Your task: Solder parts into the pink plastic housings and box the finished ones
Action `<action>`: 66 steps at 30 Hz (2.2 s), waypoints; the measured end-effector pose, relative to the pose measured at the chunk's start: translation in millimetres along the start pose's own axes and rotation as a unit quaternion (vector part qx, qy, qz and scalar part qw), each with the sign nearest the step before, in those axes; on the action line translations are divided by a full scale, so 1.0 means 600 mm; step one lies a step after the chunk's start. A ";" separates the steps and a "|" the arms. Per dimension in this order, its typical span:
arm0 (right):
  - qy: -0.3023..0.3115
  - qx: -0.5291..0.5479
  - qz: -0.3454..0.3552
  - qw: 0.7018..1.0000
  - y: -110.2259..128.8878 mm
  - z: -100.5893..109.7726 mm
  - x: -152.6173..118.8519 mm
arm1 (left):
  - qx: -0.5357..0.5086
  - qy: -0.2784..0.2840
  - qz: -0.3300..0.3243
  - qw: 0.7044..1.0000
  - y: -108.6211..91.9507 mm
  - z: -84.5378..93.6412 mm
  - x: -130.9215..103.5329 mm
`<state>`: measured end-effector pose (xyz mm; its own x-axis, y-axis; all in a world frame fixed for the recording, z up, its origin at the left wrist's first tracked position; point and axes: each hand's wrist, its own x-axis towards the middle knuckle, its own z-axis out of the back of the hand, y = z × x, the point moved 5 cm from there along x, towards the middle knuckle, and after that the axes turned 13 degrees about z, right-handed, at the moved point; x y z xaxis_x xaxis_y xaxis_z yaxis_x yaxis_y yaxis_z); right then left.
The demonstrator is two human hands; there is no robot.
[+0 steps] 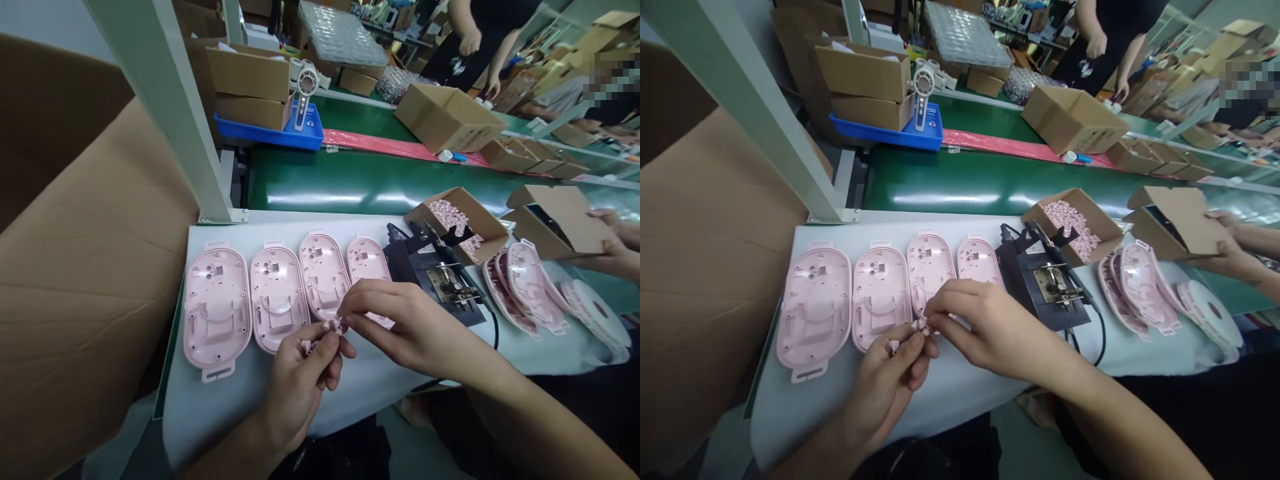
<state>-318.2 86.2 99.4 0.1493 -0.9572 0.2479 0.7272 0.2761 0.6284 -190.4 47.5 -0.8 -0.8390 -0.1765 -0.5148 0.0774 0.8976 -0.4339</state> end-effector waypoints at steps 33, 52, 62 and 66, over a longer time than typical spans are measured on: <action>-0.056 -0.158 -0.265 0.949 -0.189 -0.010 0.105 | 0.120 0.118 -0.008 0.986 -0.027 0.009 -0.056; 0.084 -0.133 -0.131 0.979 -0.243 -0.005 0.125 | 0.924 -0.239 -0.074 0.288 -0.182 -0.058 0.104; 0.192 -0.166 -0.205 0.945 -0.228 0.009 0.159 | 0.934 -0.234 -0.038 0.266 -0.190 -0.062 0.115; 0.267 -0.220 -0.198 0.917 -0.203 0.009 0.181 | 0.931 -0.231 -0.033 0.280 -0.197 -0.061 0.117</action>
<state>-394.0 -50.7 53.7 0.0350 -0.9134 -0.4055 0.9778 -0.0525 0.2028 -278.1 -56.0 41.5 -0.7465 -0.5866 -0.3141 0.5767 -0.8058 0.1345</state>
